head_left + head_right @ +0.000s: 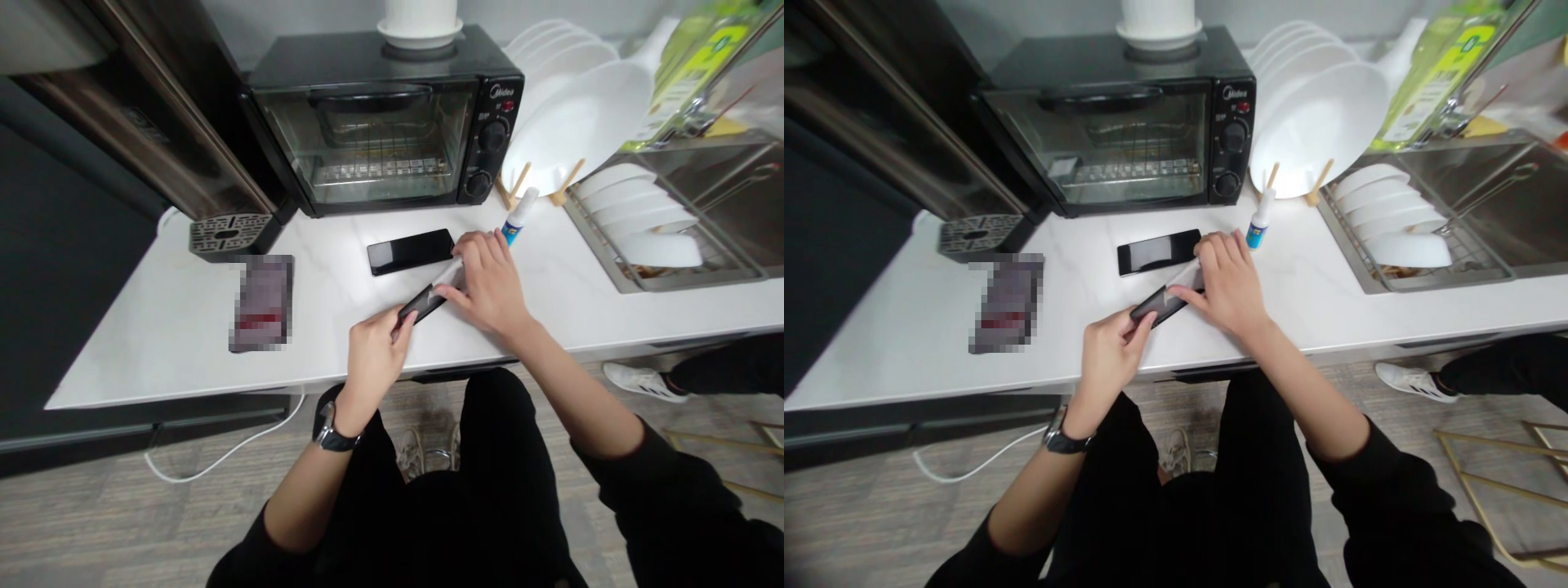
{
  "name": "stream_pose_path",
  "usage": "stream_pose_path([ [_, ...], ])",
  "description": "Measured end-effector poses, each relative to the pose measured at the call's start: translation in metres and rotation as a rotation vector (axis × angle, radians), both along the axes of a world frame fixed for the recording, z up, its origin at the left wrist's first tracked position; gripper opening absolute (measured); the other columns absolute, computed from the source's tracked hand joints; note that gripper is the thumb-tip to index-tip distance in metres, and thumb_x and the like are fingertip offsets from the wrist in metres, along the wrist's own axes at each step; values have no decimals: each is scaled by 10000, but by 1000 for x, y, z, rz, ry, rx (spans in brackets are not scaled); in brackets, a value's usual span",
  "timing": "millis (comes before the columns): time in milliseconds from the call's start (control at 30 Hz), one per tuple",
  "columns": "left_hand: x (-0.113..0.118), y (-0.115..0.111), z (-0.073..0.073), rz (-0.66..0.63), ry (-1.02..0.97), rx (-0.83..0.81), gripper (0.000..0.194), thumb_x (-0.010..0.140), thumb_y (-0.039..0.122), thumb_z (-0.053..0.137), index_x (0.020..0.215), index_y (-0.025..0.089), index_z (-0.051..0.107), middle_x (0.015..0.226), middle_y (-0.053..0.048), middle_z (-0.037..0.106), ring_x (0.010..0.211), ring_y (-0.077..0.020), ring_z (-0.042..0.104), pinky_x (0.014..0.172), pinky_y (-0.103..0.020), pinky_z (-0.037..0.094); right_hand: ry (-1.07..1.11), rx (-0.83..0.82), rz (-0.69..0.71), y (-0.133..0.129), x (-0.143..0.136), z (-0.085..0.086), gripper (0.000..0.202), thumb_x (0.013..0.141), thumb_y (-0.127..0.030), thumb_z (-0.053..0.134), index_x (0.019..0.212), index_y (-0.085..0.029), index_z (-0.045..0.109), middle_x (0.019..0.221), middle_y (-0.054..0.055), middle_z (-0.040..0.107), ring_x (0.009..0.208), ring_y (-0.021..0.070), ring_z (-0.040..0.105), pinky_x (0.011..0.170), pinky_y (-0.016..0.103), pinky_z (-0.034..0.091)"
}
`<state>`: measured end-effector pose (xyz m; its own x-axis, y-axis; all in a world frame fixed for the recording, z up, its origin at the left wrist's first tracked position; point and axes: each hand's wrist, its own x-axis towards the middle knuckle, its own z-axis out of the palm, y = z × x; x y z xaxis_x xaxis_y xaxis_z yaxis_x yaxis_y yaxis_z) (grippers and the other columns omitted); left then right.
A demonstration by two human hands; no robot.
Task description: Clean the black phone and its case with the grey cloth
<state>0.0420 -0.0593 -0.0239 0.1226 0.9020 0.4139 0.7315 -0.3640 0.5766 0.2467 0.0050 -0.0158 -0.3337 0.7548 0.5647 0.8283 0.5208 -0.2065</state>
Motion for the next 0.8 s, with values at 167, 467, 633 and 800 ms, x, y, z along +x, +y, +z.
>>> stream_pose_path([
  [167, -5, 3, -4, -45, -5, 7, 301, 954, 296, 615, 677, 178, 630, 596, -2, 623, 523, -125, 514, 548, -246, 374, -12, 34, 282, -33, -39, -3, 879, 903, -894, 345, 1268, -131, 582, 1334, 162, 650, 1432, 319, 485, 1338, 582, 213],
  [467, 5, 1, 19, 125, -288, 107, 214, 993, 349, 650, 891, 179, 729, 804, -14, 739, 735, -127, 660, 724, -224, 524, 153, -190, 170, 2, 20, 7, 498, 1093, -502, 322, 1247, -168, 658, 1209, 130, 724, 1105, 255, 654, 1059, 447, 505],
  [633, 18, 14, 17, 36, -494, 98, 295, 973, 434, 685, 1096, 170, 729, 1025, -64, 792, 917, -166, 740, 838, -259, 601, 374, -374, 294, -14, 15, -1, 537, 1087, -582, 329, 933, -189, 660, 793, 16, 695, 721, 144, 638, 694, 257, 526],
  [800, 20, 16, -1, 35, -381, 24, 305, 1003, 402, 644, 865, 147, 739, 722, -24, 745, 627, -126, 647, 631, -219, 517, 632, -264, 131, -14, 13, -1, 660, 1095, -591, 129, 872, -181, 595, 694, 18, 618, 613, 129, 560, 572, 245, 452],
])
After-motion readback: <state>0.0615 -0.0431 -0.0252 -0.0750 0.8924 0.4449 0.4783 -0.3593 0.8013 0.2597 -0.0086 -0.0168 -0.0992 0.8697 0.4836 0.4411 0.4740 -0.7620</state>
